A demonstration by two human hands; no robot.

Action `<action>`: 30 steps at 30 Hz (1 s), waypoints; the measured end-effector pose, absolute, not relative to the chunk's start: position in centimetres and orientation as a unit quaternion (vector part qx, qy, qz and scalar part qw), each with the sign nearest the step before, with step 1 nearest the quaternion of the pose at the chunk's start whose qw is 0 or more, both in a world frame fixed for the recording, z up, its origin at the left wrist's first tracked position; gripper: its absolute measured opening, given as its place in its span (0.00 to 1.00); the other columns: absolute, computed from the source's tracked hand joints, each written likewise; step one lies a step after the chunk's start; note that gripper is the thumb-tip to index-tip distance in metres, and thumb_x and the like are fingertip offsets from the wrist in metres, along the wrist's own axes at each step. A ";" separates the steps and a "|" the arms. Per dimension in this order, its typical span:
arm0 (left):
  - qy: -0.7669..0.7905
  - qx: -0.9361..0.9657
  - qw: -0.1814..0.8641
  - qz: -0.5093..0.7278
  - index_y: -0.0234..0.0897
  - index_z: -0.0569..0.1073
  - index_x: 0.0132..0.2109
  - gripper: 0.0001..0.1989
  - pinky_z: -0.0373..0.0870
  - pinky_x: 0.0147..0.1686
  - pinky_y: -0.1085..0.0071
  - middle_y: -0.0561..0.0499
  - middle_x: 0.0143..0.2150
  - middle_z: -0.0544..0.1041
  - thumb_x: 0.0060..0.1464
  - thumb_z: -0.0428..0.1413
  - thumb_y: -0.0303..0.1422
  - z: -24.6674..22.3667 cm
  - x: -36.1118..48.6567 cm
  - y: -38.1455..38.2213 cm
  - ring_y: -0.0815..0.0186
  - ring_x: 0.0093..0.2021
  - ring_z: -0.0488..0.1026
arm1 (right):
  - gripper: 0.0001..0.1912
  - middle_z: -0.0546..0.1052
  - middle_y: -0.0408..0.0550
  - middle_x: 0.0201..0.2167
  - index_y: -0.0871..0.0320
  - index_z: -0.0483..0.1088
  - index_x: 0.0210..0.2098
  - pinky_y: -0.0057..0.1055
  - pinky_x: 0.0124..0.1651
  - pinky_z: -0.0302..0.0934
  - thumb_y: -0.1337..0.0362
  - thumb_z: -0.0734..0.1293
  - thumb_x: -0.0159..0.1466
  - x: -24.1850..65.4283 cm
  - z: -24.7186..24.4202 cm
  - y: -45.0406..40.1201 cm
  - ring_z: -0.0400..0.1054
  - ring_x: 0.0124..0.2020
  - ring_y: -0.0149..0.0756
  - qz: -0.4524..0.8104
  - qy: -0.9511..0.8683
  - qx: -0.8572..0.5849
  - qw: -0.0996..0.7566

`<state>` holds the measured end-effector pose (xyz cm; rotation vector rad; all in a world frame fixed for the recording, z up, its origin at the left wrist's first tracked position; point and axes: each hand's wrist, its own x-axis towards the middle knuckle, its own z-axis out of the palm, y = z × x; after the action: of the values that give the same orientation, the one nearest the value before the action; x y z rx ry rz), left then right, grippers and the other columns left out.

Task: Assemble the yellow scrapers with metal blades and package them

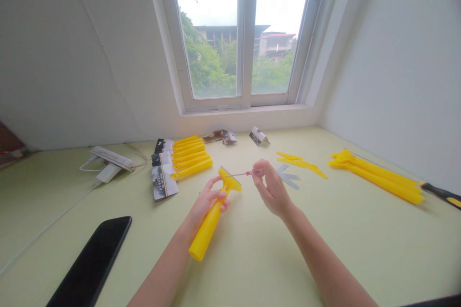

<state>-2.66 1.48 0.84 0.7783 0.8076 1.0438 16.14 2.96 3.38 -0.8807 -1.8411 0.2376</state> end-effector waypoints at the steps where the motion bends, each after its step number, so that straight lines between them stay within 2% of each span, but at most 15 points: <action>1: 0.366 0.352 0.721 0.472 0.41 0.55 0.51 0.29 0.57 0.19 0.81 0.51 0.32 0.69 0.41 0.52 0.22 0.8 -2.7 1.5 0.77 0.19 0.64 | 0.02 0.68 0.45 0.29 0.56 0.59 0.32 0.29 0.33 0.61 0.66 0.56 0.61 16.1 3.4 3.0 0.64 0.30 0.31 0.100 -0.764 -0.364 0.523; 7: 0.364 0.354 0.721 0.471 0.42 0.55 0.51 0.28 0.56 0.18 0.81 0.52 0.33 0.69 0.41 0.51 0.22 0.7 -2.6 1.6 0.77 0.19 0.65 | 0.05 0.71 0.43 0.25 0.56 0.62 0.31 0.24 0.24 0.61 0.61 0.61 0.60 16.2 3.0 3.2 0.66 0.25 0.29 0.101 -0.722 -0.406 0.550; 12: 0.360 0.358 0.721 0.472 0.41 0.55 0.51 0.29 0.56 0.18 0.81 0.51 0.33 0.69 0.40 0.51 0.22 0.6 -2.7 1.6 0.77 0.19 0.65 | 0.08 0.69 0.41 0.20 0.56 0.62 0.28 0.25 0.26 0.60 0.59 0.63 0.58 16.3 2.8 3.4 0.64 0.21 0.28 0.089 -0.701 -0.437 0.556; 15: 0.361 0.356 0.721 0.472 0.41 0.56 0.51 0.29 0.56 0.18 0.81 0.51 0.33 0.69 0.40 0.52 0.22 0.6 -2.7 1.5 0.77 0.19 0.65 | 0.10 0.68 0.40 0.20 0.56 0.60 0.27 0.25 0.25 0.58 0.58 0.61 0.59 16.4 2.9 3.5 0.62 0.20 0.28 0.090 -0.711 -0.455 0.529; 22: 0.365 0.350 0.719 0.477 0.41 0.55 0.51 0.28 0.57 0.19 0.81 0.51 0.32 0.69 0.41 0.52 0.22 0.8 -2.8 1.6 0.77 0.19 0.65 | 0.05 0.70 0.46 0.31 0.56 0.59 0.36 0.27 0.30 0.60 0.62 0.56 0.62 16.4 3.3 3.3 0.66 0.31 0.32 0.134 -0.759 -0.417 0.482; 30: 0.359 0.353 0.722 0.474 0.42 0.56 0.51 0.28 0.57 0.19 0.81 0.51 0.34 0.70 0.41 0.52 0.23 0.5 -2.9 1.8 0.77 0.20 0.65 | 0.07 0.69 0.43 0.24 0.57 0.62 0.28 0.27 0.29 0.61 0.61 0.61 0.60 16.4 3.2 3.4 0.64 0.26 0.30 0.126 -0.746 -0.390 0.525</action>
<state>-2.89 1.79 0.53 0.7803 0.7937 1.0478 16.43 3.36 3.24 -0.9333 -1.7857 0.3005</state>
